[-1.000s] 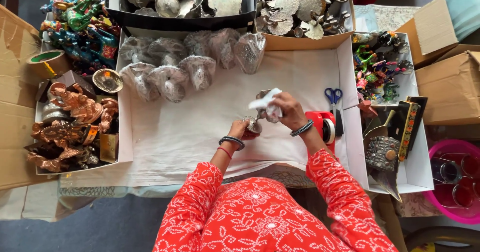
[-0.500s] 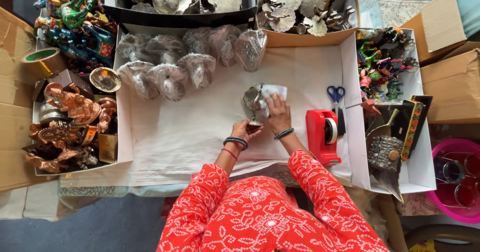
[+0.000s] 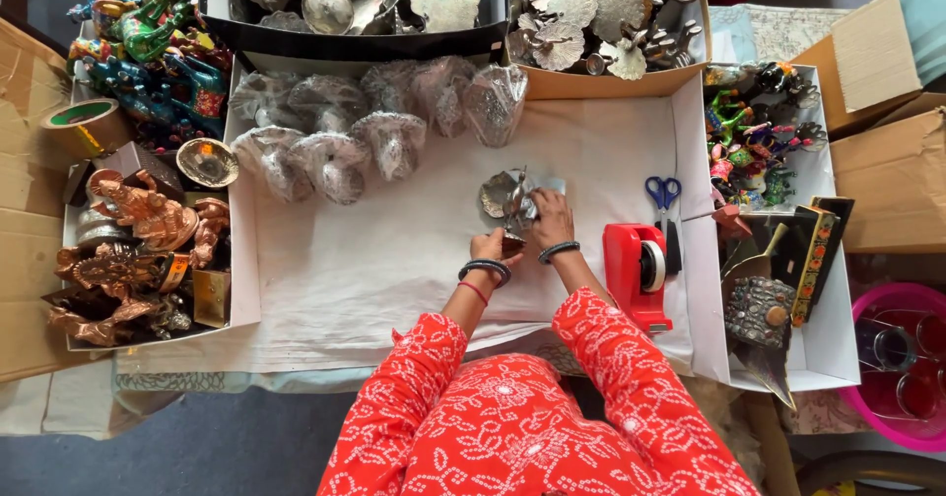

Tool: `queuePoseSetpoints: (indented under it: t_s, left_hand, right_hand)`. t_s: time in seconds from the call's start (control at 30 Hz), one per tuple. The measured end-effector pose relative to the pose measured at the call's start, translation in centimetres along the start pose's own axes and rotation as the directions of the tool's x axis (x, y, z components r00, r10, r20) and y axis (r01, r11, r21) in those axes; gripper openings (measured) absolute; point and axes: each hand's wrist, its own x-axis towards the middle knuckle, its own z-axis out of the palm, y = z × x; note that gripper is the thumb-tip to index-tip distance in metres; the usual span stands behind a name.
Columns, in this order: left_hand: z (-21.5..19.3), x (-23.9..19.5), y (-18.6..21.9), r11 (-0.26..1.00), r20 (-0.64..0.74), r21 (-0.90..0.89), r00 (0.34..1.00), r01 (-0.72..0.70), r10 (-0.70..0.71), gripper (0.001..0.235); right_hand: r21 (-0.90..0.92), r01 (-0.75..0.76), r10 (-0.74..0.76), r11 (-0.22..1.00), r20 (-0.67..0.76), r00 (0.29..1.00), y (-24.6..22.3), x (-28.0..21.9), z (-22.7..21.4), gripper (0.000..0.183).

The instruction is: The person wipes a silver decorative item with a white cloth, then wraps it in bubble wrap. They secure the bubble wrap with tape and place the wrapped item into a box with other wrapped items.

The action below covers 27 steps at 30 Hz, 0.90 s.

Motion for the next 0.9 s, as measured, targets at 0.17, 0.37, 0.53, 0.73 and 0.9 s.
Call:
queuePoseSetpoints:
  t_s: [0.17, 0.37, 0.53, 0.73, 0.9]
  left_hand:
    - [0.7, -1.2, 0.3, 0.998, -0.026, -0.036, 0.999, -0.043, 0.042, 0.025]
    - [0.5, -0.5, 0.2, 0.990, 0.035, -0.125, 0.997, -0.064, 0.069, 0.022]
    - [0.5, -1.0, 0.2, 0.996, 0.039, -0.060, 0.997, -0.060, 0.063, 0.028]
    - [1.5, -2.7, 0.5, 0.993, -0.005, 0.012, 0.993, -0.120, 0.120, 0.031]
    - [1.9, -4.5, 1.6, 0.986, -0.023, 0.090, 0.990, -0.138, 0.140, 0.035]
  right_hand:
    - [-0.019, 0.029, -0.028, 0.999, 0.032, 0.999, -2.5, -0.2, -2.4, 0.040]
    - [0.032, 0.116, -0.118, 0.993, 0.089, 0.989, -1.0, -3.6, -2.7, 0.044]
    - [0.183, 0.024, -0.065, 0.983, 0.218, 0.974, -3.2, -3.8, -7.7, 0.055]
    - [0.204, 0.006, 0.010, 0.979, -0.077, 0.997, -7.9, 0.0, -10.6, 0.044]
    - [-0.210, 0.150, -0.160, 0.966, -0.031, 0.987, -6.5, 6.8, -3.6, 0.034]
